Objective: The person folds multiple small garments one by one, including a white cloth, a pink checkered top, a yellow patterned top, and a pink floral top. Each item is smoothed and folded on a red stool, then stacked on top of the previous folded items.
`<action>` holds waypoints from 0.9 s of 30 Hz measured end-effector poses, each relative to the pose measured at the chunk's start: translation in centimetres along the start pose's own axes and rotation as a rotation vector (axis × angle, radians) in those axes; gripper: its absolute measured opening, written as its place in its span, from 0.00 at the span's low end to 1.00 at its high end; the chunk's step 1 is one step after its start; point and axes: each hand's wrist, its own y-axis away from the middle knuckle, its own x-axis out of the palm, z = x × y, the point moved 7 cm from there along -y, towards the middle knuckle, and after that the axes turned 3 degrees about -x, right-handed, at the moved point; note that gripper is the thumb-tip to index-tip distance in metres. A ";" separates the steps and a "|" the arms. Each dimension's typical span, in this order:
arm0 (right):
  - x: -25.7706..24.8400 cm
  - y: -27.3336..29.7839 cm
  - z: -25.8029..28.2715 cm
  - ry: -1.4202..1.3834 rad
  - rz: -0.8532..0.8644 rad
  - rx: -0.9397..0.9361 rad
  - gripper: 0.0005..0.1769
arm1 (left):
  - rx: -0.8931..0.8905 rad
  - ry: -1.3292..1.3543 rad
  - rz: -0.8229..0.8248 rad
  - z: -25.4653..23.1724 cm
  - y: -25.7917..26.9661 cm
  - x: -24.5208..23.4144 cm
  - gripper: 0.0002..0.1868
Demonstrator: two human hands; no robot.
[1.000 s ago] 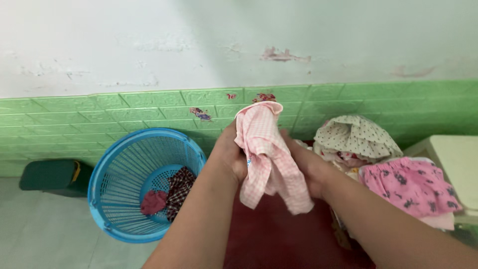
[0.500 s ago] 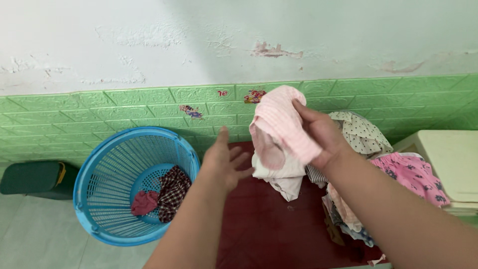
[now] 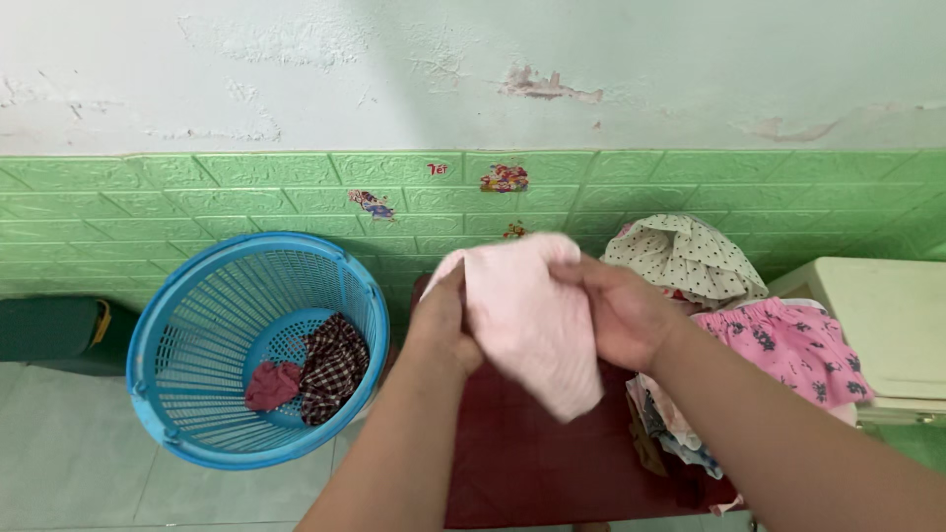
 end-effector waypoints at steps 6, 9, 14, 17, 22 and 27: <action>-6.7 1.3 -1.4 0.570 -0.498 0.123 0.23 | 0.266 -0.352 -0.036 -2.8 -0.3 -1.4 0.21; -5.5 0.6 0.6 0.857 -0.538 -0.128 0.24 | 0.467 -0.915 -0.129 -3.5 0.3 0.1 0.23; 1.0 -1.3 3.4 1.111 -0.193 -0.531 0.35 | 0.720 -1.640 -0.225 -3.1 2.2 2.9 0.18; 4.6 -2.5 3.1 1.500 0.012 -0.715 0.27 | 0.695 -1.690 -0.229 -3.0 3.5 3.4 0.21; 4.3 -2.4 2.6 1.725 0.006 -0.661 0.14 | 0.552 -1.757 -0.206 -3.1 5.0 2.6 0.13; 2.2 -2.0 3.2 1.487 -0.249 -0.241 0.18 | 0.784 -1.609 -0.281 -5.7 6.0 1.7 0.11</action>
